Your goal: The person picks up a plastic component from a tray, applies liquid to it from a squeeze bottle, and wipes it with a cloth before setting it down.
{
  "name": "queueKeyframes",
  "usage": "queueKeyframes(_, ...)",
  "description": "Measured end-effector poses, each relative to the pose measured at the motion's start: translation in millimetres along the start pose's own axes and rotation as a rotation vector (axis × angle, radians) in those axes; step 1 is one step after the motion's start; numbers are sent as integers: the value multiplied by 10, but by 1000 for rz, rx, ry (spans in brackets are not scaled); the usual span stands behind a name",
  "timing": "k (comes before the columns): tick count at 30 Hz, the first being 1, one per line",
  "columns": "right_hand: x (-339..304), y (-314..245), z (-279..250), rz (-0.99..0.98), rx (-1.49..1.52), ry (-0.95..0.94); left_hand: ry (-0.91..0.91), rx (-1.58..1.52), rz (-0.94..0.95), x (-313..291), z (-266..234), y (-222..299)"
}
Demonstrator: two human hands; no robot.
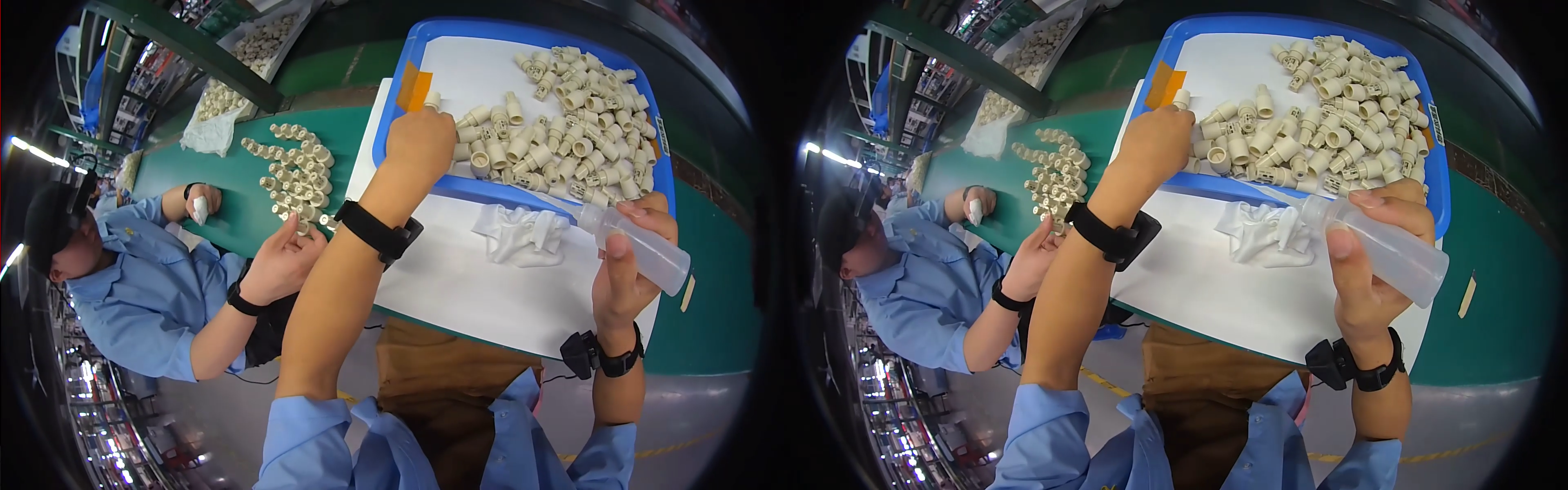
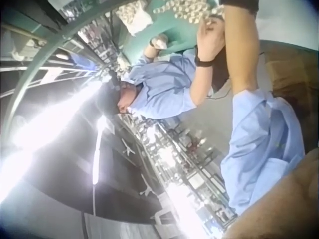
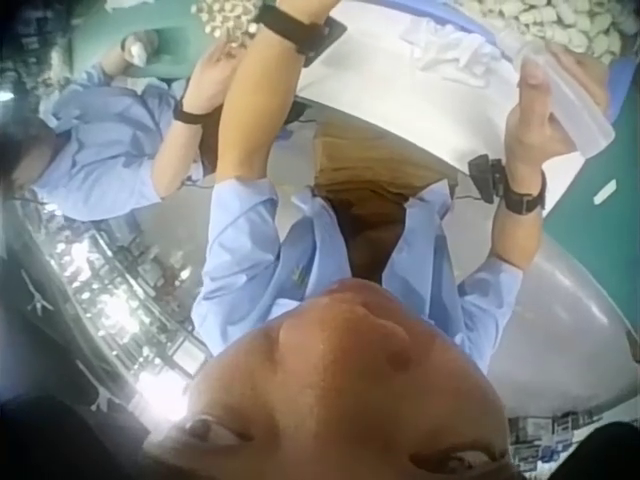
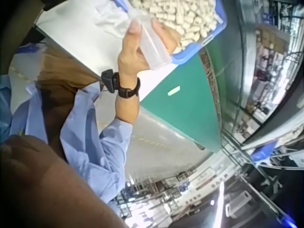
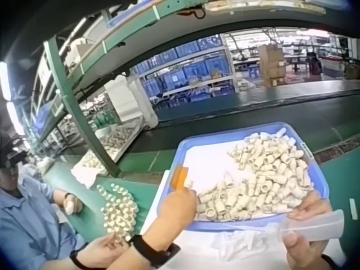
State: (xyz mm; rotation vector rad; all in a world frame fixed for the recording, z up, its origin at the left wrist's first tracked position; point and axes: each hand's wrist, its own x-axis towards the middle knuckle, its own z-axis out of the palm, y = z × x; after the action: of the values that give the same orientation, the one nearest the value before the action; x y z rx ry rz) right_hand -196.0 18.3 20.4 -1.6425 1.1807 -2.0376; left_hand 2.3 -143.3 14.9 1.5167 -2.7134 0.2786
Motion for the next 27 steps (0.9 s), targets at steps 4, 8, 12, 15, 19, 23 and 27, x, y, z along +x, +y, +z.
queueKeyframes(4,-2,9,-11,-1,-1,-14,7,42,-90,-81,-45,1)
queueKeyframes(8,-5,8,9,9,13,-24,26,42,-163,-153,-117,-19)
queueKeyframes(12,-7,6,9,18,13,-20,77,47,-193,-243,-182,-53)
queueKeyframes(15,-2,3,10,8,13,-23,77,64,-198,-329,-204,-85)
queueKeyframes(19,6,-13,-4,-27,5,-39,56,35,-238,-474,-222,-48)
queueKeyframes(23,19,-10,-10,-71,-4,-46,250,-165,-291,-780,-387,47)
queueKeyframes(27,-9,-27,-31,-99,2,-79,380,-499,-292,-1135,-443,251)
